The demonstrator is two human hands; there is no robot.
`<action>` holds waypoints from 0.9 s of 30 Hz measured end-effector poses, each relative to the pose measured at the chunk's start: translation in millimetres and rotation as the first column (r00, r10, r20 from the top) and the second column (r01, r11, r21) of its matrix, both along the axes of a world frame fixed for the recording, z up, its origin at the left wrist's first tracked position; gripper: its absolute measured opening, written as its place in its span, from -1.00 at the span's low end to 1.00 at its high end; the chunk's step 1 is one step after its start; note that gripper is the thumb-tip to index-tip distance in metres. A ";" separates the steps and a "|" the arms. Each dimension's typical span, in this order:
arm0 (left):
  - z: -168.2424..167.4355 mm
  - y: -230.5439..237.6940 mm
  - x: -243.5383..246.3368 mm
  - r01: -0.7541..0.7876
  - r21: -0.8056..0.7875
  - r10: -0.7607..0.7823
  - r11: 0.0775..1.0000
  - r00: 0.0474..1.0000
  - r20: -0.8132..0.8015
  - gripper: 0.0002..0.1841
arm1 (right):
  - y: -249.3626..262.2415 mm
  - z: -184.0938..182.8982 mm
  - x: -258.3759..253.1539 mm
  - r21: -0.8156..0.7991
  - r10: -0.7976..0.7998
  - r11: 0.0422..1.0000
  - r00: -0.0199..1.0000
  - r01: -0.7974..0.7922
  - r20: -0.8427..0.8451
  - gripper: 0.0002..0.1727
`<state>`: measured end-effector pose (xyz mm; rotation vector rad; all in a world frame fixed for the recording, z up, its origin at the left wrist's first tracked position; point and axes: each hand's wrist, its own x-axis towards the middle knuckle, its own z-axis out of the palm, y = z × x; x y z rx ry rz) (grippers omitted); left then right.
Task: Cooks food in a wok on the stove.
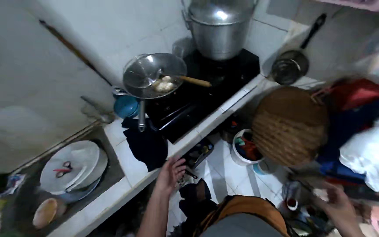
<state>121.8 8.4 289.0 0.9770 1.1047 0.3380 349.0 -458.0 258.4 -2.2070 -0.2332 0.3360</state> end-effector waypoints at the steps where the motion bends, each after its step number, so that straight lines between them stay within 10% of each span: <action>1: 12.3 19.5 1.0 -0.052 0.036 0.050 0.998 0.997 0.054 -0.44 | 44.6 10.2 8.8 0.035 0.086 0.996 0.996 -0.087 0.038 -0.18; 8: 77.3 124.4 19.4 -0.054 -0.028 0.060 0.998 0.944 0.325 -0.02 | 325.3 124.1 25.8 0.054 0.626 0.754 0.741 -0.654 0.244 -0.41; 13: 96.8 146.3 24.1 -0.004 0.038 -0.010 0.999 0.935 0.356 -0.57 | 460.5 177.7 26.4 -0.031 0.766 0.612 0.583 -0.790 0.270 -0.49; 27: 126.4 186.9 -49.0 0.078 0.224 -0.200 0.971 0.779 0.594 -0.55 | 706.0 146.2 11.1 -0.545 0.798 0.500 0.602 -0.673 -0.011 -0.32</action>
